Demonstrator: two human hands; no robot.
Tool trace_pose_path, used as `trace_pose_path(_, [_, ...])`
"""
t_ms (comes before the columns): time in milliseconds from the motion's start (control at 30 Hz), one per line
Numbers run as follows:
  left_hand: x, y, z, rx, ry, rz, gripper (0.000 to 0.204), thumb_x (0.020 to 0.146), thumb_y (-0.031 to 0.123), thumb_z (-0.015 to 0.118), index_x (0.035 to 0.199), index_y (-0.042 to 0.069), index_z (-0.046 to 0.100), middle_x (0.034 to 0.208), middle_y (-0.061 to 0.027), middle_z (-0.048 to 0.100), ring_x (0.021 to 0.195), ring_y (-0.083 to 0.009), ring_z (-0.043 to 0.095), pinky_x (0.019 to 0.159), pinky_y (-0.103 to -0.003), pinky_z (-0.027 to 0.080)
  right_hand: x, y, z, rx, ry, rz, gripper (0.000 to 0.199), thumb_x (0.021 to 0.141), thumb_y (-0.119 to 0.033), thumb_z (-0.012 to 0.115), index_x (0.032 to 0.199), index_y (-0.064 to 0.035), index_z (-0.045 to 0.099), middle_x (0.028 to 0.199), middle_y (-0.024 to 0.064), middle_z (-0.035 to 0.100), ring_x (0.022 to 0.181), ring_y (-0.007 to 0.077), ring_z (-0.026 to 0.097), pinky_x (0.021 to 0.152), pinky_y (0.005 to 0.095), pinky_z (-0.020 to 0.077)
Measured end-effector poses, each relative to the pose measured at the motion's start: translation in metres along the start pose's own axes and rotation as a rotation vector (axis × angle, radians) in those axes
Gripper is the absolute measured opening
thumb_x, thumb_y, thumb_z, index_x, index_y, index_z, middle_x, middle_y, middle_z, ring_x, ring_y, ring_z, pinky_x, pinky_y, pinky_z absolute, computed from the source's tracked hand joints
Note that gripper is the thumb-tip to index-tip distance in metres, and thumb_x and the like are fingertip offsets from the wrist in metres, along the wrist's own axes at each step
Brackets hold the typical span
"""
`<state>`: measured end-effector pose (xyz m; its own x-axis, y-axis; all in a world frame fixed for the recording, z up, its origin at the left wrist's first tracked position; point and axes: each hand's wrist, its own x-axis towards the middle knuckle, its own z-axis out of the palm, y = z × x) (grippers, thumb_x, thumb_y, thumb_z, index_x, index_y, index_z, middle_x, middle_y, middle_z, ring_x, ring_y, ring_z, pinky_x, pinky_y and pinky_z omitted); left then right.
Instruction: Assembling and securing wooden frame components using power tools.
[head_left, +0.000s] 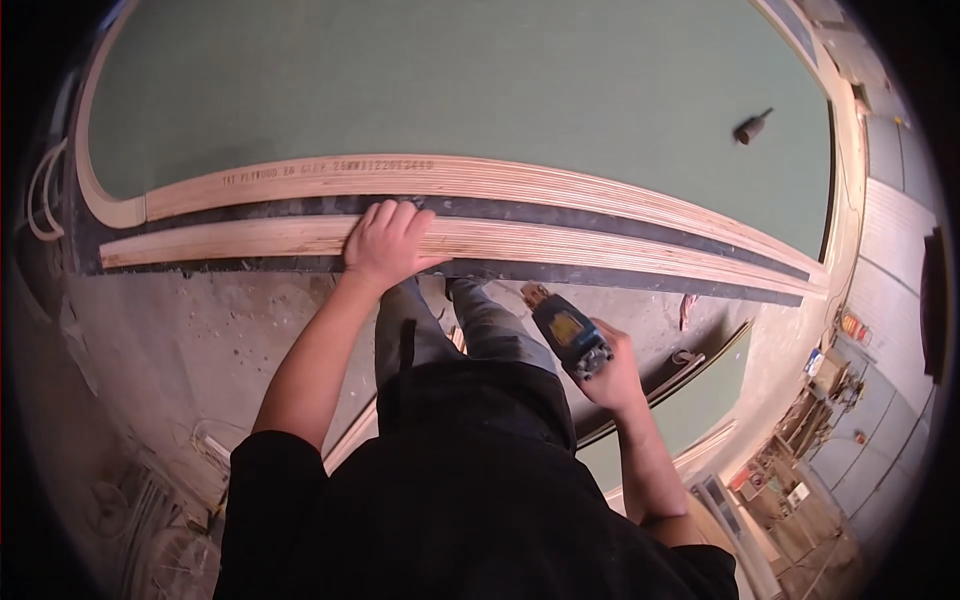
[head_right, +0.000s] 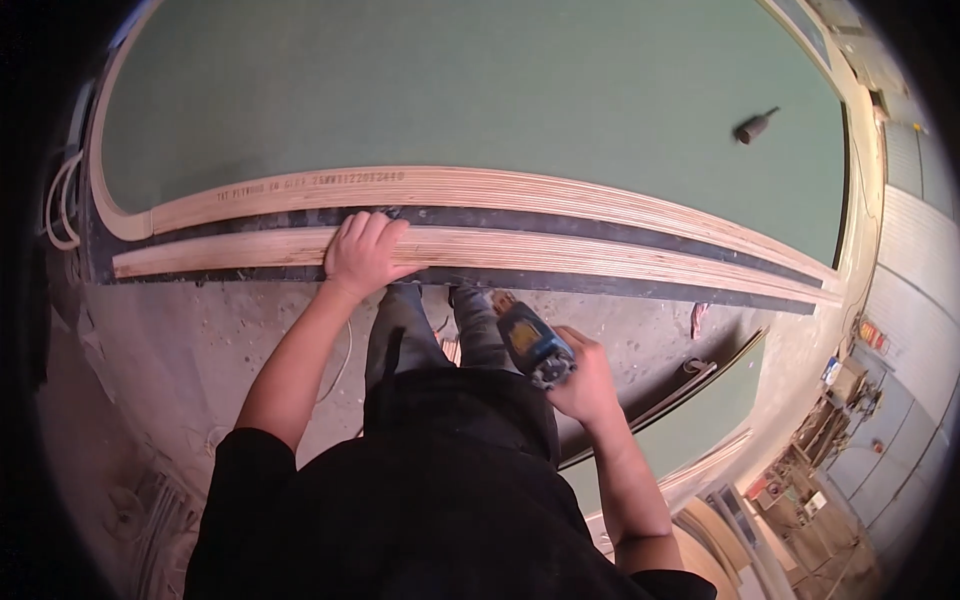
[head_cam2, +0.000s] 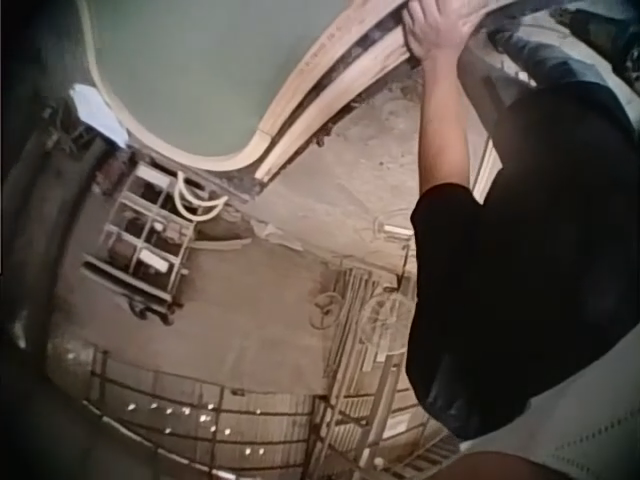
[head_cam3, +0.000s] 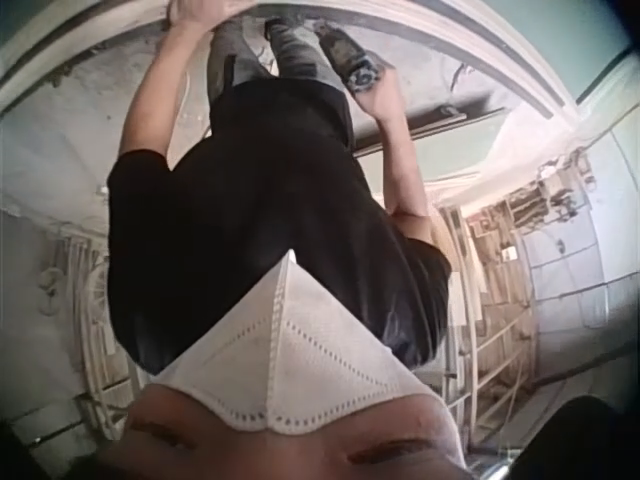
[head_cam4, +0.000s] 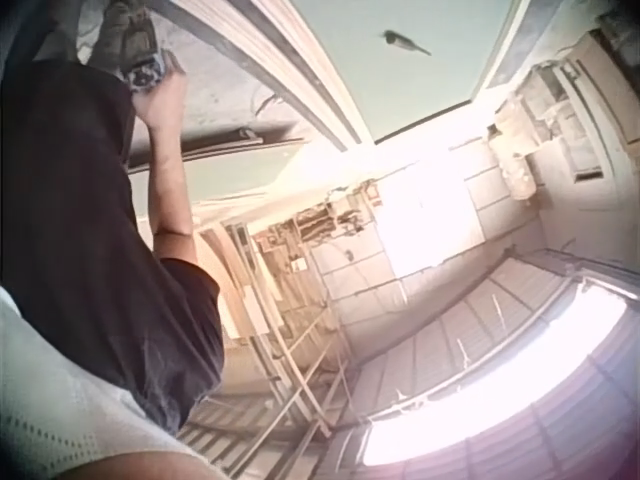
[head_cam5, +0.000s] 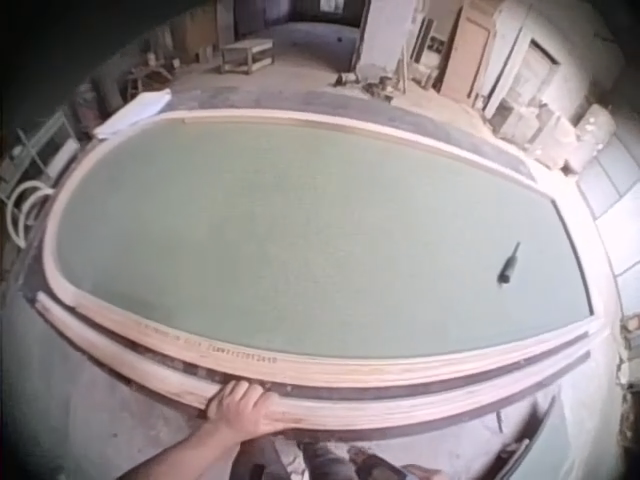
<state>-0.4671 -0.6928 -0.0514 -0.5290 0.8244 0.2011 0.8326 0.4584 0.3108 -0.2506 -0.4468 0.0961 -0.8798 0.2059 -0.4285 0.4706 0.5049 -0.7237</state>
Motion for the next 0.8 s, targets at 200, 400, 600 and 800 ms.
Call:
trace_pose_path(200, [0.011,0.020,-0.010,-0.024,-0.038,-0.011,0.063,0.070,0.053,0.077,0.110,0.008,0.063,0.100,-0.0092,0.059,0.097,-0.0300,0.055,0.087,-0.042,0.044,-0.073,0.052,-0.025,0.077,0.134,0.178,0.028,0.066,0.000,0.068,0.094,0.0034,0.064,0.083,0.0156,0.066,0.075,0.0245,0.065,0.072,0.0330,0.0515])
trace_pose_path(400, [0.073,0.105,0.028,-0.227,0.038,-0.016,0.047,0.081,0.040,0.073,0.113,0.008,0.064,0.105,-0.0092,0.061,0.103,-0.0311,0.055,0.092,-0.043,0.043,-0.123,0.069,-0.018,0.114,0.274,0.274,0.025,0.069,-0.002,0.071,0.092,0.0021,0.066,0.087,0.0186,0.067,0.079,0.0346,0.068,0.073,0.0362,0.0532])
trace_pose_path(600, [0.075,0.125,0.056,-0.216,0.071,-0.259,0.027,0.077,0.039,0.075,0.093,0.018,0.071,0.094,0.0014,0.060,0.097,-0.0223,0.055,0.085,-0.039,0.041,-0.144,0.062,0.001,0.173,0.341,0.366,0.027,0.068,-0.002,0.072,0.093,0.0027,0.065,0.087,0.0172,0.068,0.078,0.0323,0.069,0.075,0.0347,0.0536])
trace_pose_path(800, [0.079,0.129,0.051,-0.188,0.042,-0.201,0.033,0.078,0.045,0.074,0.093,0.016,0.069,0.095,-0.0003,0.058,0.098,-0.0219,0.054,0.086,-0.038,0.038,-0.131,0.069,-0.034,0.074,0.313,0.278,0.028,0.069,-0.004,0.072,0.096,0.0014,0.066,0.092,0.0184,0.068,0.084,0.0371,0.068,0.075,0.0367,0.0533])
